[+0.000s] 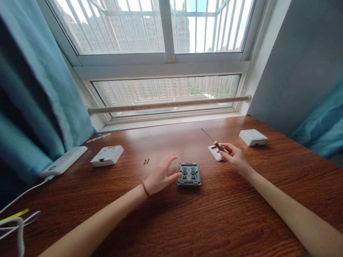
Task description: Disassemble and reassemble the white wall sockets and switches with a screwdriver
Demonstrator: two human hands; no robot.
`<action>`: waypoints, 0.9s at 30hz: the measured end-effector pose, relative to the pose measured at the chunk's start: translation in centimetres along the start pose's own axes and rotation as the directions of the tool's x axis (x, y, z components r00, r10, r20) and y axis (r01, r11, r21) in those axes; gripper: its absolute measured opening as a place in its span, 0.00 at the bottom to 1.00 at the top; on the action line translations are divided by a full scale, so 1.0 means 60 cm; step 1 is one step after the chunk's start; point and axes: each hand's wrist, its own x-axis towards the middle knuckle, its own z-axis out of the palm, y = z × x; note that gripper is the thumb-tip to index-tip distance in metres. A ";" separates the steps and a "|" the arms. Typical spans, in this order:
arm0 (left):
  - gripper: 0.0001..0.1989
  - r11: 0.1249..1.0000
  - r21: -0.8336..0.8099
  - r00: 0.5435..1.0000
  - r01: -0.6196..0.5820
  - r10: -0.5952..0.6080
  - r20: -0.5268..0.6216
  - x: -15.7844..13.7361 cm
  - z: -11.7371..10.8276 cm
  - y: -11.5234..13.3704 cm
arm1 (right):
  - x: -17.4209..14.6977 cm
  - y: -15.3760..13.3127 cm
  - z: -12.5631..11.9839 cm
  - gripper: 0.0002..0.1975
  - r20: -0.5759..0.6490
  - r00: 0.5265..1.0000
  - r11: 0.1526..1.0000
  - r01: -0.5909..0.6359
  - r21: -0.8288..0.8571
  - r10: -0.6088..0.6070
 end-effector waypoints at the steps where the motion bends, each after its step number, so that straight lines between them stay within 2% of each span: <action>1: 0.26 0.999 0.024 0.999 0.027 -0.026 -0.046 -0.008 -0.005 -0.014 | -0.005 -0.004 0.003 0.17 0.011 1.000 0.999 -0.011 0.052 0.011; 5: 0.21 0.988 0.150 0.978 0.048 -0.015 -0.209 -0.035 -0.034 -0.077 | -0.026 -0.012 0.021 0.10 0.080 0.995 0.980 -0.071 0.183 0.057; 8: 0.17 0.942 0.304 0.926 0.143 -0.019 -0.376 -0.057 -0.068 -0.127 | -0.045 -0.011 0.040 0.16 0.173 0.981 0.995 -0.092 0.026 0.086; 11: 0.18 0.829 0.450 0.871 0.331 -0.086 -0.483 -0.075 -0.109 -0.172 | -0.064 -0.009 0.060 0.19 0.251 0.963 0.983 -0.051 -0.179 0.095; 14: 0.25 0.662 0.524 0.799 0.536 -0.197 -0.568 -0.088 -0.139 -0.209 | -0.079 -0.009 0.076 0.16 0.183 0.977 0.960 -0.059 -0.275 0.113; 17: 0.36 0.505 0.478 0.680 0.718 -0.364 -0.637 -0.098 -0.148 -0.238 | -0.089 -0.008 0.088 0.20 0.102 0.985 0.938 -0.097 -0.334 0.138; 19: 0.42 0.424 0.396 0.574 0.814 -0.485 -0.660 -0.103 -0.145 -0.254 | -0.093 -0.008 0.096 0.20 0.120 0.975 0.937 -0.142 -0.318 0.188; 21: 0.44 0.361 0.335 0.490 0.870 -0.567 -0.662 -0.106 -0.142 -0.267 | -0.094 -0.009 0.106 0.18 0.136 0.964 0.941 -0.183 -0.286 0.229; 24: 0.42 0.314 0.302 0.435 0.900 -0.614 -0.658 -0.110 -0.142 -0.281 | -0.093 -0.012 0.123 0.16 0.102 0.956 0.938 -0.242 -0.250 0.274; 27: 0.39 0.345 0.273 0.436 0.898 -0.615 -0.657 -0.112 -0.143 -0.288 | -0.089 -0.018 0.141 0.17 0.091 0.932 0.925 -0.329 -0.189 0.350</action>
